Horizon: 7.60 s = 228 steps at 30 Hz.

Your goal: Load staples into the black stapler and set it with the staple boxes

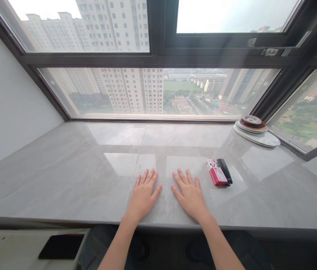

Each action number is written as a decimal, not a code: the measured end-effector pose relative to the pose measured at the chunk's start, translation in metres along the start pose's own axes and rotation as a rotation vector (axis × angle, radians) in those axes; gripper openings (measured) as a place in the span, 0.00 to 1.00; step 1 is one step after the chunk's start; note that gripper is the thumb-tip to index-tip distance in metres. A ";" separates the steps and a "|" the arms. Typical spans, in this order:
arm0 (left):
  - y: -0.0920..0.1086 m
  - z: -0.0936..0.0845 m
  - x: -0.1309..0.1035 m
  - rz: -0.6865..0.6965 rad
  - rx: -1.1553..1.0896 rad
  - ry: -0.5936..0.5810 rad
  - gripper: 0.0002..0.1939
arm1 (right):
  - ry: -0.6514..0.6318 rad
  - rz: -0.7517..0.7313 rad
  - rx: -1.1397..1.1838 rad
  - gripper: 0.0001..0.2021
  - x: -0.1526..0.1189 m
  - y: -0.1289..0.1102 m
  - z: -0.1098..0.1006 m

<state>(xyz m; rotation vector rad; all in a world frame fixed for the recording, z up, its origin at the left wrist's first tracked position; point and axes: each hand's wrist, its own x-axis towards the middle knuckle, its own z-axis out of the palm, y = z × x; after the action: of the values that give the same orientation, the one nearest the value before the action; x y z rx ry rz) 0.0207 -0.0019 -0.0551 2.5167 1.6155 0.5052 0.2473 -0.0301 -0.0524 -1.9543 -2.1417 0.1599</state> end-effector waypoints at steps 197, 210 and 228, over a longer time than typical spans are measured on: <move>0.041 -0.022 -0.020 0.079 -0.228 0.029 0.24 | 0.349 0.035 0.544 0.16 0.020 -0.052 -0.023; 0.035 -0.021 -0.022 0.005 -0.308 -0.001 0.19 | 0.453 0.555 1.676 0.16 0.020 0.032 -0.025; 0.027 -0.019 -0.019 -0.008 -0.397 0.036 0.15 | -0.325 0.243 0.887 0.18 -0.004 0.026 -0.025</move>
<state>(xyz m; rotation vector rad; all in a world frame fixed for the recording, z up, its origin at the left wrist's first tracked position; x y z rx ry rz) 0.0302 -0.0322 -0.0341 2.2165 1.3722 0.7871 0.2790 -0.0333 -0.0350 -1.6633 -1.5218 1.2906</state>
